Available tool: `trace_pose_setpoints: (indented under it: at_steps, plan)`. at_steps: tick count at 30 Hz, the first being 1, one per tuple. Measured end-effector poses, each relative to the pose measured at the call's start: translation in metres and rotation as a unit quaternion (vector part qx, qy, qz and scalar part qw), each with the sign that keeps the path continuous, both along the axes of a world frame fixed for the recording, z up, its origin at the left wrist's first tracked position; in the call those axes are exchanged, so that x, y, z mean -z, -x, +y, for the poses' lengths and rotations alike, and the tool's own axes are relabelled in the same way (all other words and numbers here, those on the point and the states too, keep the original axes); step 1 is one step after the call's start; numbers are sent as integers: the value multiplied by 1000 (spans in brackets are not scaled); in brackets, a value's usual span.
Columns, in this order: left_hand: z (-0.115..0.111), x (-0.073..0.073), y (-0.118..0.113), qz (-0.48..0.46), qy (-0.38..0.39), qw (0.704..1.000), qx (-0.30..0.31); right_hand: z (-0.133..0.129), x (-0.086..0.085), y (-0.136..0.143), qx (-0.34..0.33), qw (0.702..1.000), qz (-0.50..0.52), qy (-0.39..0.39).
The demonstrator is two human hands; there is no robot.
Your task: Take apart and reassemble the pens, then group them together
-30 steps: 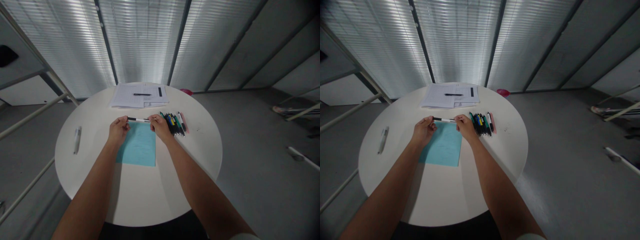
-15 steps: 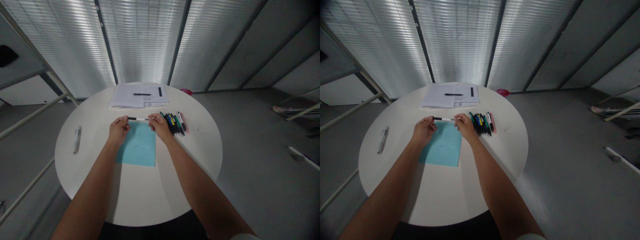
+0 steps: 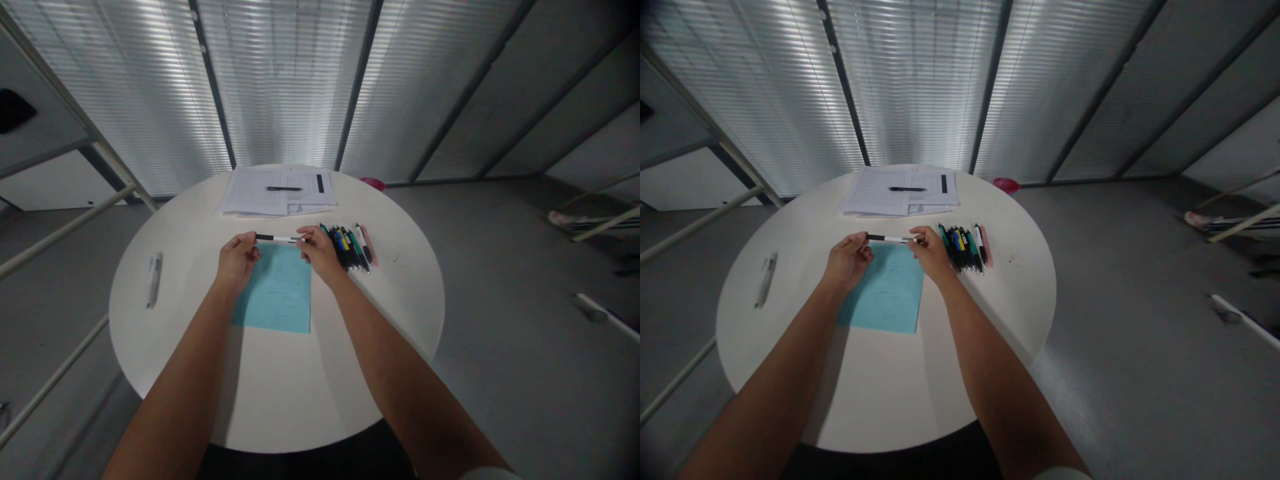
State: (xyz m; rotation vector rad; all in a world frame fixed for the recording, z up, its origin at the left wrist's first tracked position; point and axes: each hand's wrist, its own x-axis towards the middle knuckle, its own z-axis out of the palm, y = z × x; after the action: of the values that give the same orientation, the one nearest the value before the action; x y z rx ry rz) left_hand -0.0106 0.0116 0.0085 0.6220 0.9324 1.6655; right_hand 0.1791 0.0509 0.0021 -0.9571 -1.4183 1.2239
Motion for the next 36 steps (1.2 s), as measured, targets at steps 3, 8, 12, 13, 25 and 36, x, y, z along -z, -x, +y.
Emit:
trace_pose_setpoints:
  at_steps: [3, 8, 12, 13, 25, 36]
  plan:
    - [-1, -2, -1, 0, 3, 1000, -3, -2, -1, 0, 5, 1000, -21, 7]
    - [-1, -2, -2, -1, 4, 1000, -3, -3, 0, 1, 18, 995, -94, -4]
    - [-1, -2, -2, 3, 4, 1000, -4, -1, 1, 1, 31, 994, -101, -20]
    - [-1, -2, -2, 2, 6, 1000, -5, -1, 2, 1, 34, 995, -94, -16]
    - [-2, -6, 5, 1, 26, 999, -42, 9, 3, -1, 106, 994, 23, 21]
    - [-7, 4, 3, 504, 20, 847, -168, 10, 6, -1, 101, 995, -11, 2]
